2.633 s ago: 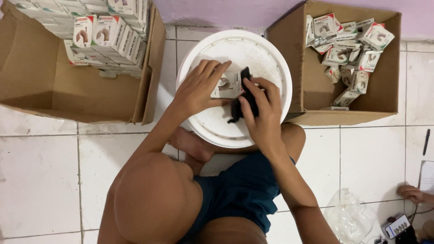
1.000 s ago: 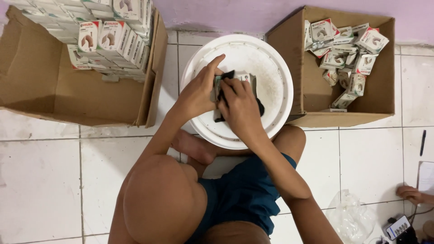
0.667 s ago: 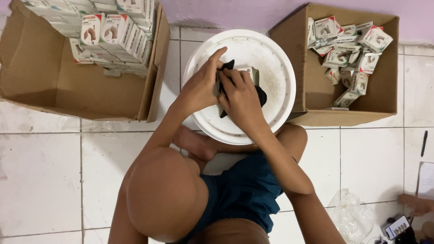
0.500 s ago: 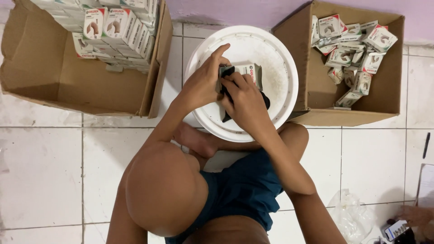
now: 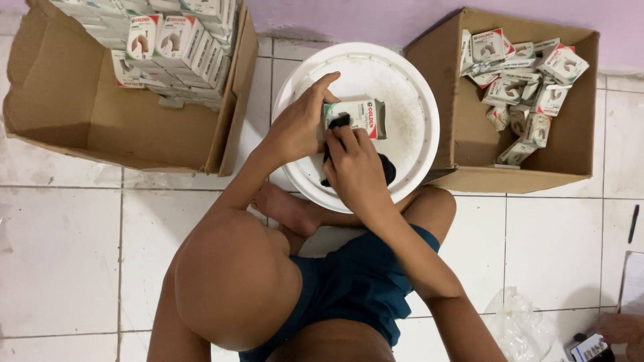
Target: The person sits on the floor and wipes small white product boxes with a black cloth. They pick up boxes from a cardboard box on the right, wipe them on a white bucket lid, and place them into a cardboard box on the left.
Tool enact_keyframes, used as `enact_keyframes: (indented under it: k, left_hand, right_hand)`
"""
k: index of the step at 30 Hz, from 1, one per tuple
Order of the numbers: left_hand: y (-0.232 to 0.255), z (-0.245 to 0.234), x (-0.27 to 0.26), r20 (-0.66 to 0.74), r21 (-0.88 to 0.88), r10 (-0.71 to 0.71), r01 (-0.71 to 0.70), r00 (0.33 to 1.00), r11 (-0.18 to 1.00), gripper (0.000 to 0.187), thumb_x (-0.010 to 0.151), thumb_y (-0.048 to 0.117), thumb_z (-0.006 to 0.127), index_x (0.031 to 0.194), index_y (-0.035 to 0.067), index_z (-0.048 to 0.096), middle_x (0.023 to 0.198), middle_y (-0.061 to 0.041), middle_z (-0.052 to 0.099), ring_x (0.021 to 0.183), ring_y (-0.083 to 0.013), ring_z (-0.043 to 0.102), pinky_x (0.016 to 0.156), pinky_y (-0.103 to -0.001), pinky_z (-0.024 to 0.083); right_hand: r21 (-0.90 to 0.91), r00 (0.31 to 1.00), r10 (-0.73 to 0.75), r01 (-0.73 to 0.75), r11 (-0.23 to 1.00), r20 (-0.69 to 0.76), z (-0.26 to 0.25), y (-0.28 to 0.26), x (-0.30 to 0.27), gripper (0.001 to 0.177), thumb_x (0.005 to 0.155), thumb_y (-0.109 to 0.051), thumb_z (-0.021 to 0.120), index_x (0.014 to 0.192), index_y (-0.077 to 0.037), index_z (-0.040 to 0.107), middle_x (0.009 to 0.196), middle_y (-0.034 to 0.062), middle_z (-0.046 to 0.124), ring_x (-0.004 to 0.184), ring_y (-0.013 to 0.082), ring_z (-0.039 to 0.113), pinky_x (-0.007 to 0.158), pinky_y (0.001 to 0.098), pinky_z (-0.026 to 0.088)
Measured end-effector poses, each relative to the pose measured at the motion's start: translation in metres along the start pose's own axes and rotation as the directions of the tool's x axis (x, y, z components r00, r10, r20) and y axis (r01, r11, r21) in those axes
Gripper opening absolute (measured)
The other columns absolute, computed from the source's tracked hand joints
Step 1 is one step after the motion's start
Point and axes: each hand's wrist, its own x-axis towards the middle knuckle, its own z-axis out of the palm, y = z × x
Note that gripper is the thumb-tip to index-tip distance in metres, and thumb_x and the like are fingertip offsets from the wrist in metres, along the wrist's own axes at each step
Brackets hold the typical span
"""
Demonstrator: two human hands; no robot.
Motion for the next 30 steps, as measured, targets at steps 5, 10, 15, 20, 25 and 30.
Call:
enact_keyframes:
  k: [5, 10, 15, 20, 25, 30]
  left_hand:
    - [-0.001, 0.000, -0.001, 0.020, 0.006, -0.022, 0.022, 1.000, 1.000, 0.108, 0.068, -0.009, 0.074, 0.159, 0.009, 0.018, 0.122, -0.017, 0.059, 0.118, -0.0419, 0.057, 0.099, -0.052, 0.050]
    - [-0.004, 0.002, -0.001, 0.031, 0.034, -0.030, 0.029, 0.999, 0.999, 0.111, 0.066, -0.007, 0.075, 0.159, 0.009, 0.016, 0.124, -0.017, 0.058, 0.119, -0.0411, 0.057, 0.098, -0.052, 0.050]
    - [0.003, -0.002, -0.001, 0.043, 0.043, -0.030, 0.028, 0.999, 0.999, 0.113, 0.064, -0.014, 0.072, 0.159, 0.008, 0.015, 0.123, -0.018, 0.058, 0.117, -0.0417, 0.056, 0.097, -0.050, 0.050]
    - [0.015, -0.008, -0.001, 0.040, 0.039, -0.038, 0.037, 0.998, 0.999, 0.105, 0.072, 0.000, 0.078, 0.158, 0.009, 0.019, 0.125, -0.014, 0.059, 0.120, -0.0372, 0.056, 0.099, -0.050, 0.049]
    - [0.019, -0.013, 0.001, 0.065, 0.041, -0.024, 0.022, 0.998, 0.999, 0.107, 0.074, 0.009, 0.089, 0.157, 0.007, 0.021, 0.125, -0.016, 0.061, 0.121, -0.0382, 0.057, 0.103, -0.051, 0.049]
    - [0.021, -0.012, 0.001, 0.059, 0.046, -0.027, 0.024, 0.998, 0.999, 0.106, 0.075, 0.011, 0.091, 0.157, 0.007, 0.023, 0.124, -0.017, 0.062, 0.121, -0.0387, 0.057, 0.103, -0.053, 0.049]
  right_hand:
    - [-0.024, 0.999, 0.032, -0.032, 0.999, 0.012, 0.002, -0.002, -0.005, 0.035, 0.084, -0.006, 0.063, 0.117, 0.003, 0.072, 0.107, 0.0129, 0.063, 0.099, 0.0306, 0.060, 0.082, 0.0365, 0.050]
    - [-0.019, 0.999, 0.042, -0.042, 0.999, -0.020, 0.014, 0.017, 0.018, 0.038, 0.084, -0.007, 0.067, 0.121, 0.001, 0.072, 0.111, 0.0124, 0.063, 0.103, 0.0310, 0.058, 0.085, 0.0374, 0.049]
    - [-0.064, 0.999, 0.040, -0.042, 0.997, -0.029, 0.011, 0.009, 0.009, 0.040, 0.082, -0.006, 0.070, 0.122, 0.001, 0.072, 0.112, 0.0122, 0.063, 0.103, 0.0301, 0.057, 0.084, 0.0377, 0.049]
    - [-0.033, 0.999, 0.042, -0.043, 0.999, -0.017, -0.011, 0.003, -0.013, 0.046, 0.082, -0.001, 0.067, 0.127, 0.005, 0.068, 0.118, 0.0175, 0.062, 0.110, 0.0366, 0.056, 0.092, 0.0395, 0.050]
    - [-0.064, 0.993, 0.102, -0.106, 0.992, -0.059, -0.026, 0.029, -0.024, 0.045, 0.082, 0.002, 0.068, 0.127, 0.007, 0.068, 0.117, 0.0183, 0.062, 0.111, 0.0355, 0.055, 0.093, 0.0375, 0.050]
    - [-0.091, 0.990, 0.129, -0.135, 0.987, -0.065, -0.024, 0.021, -0.011, 0.044, 0.080, 0.003, 0.071, 0.123, 0.008, 0.070, 0.113, 0.0187, 0.064, 0.110, 0.0351, 0.057, 0.089, 0.0364, 0.053]
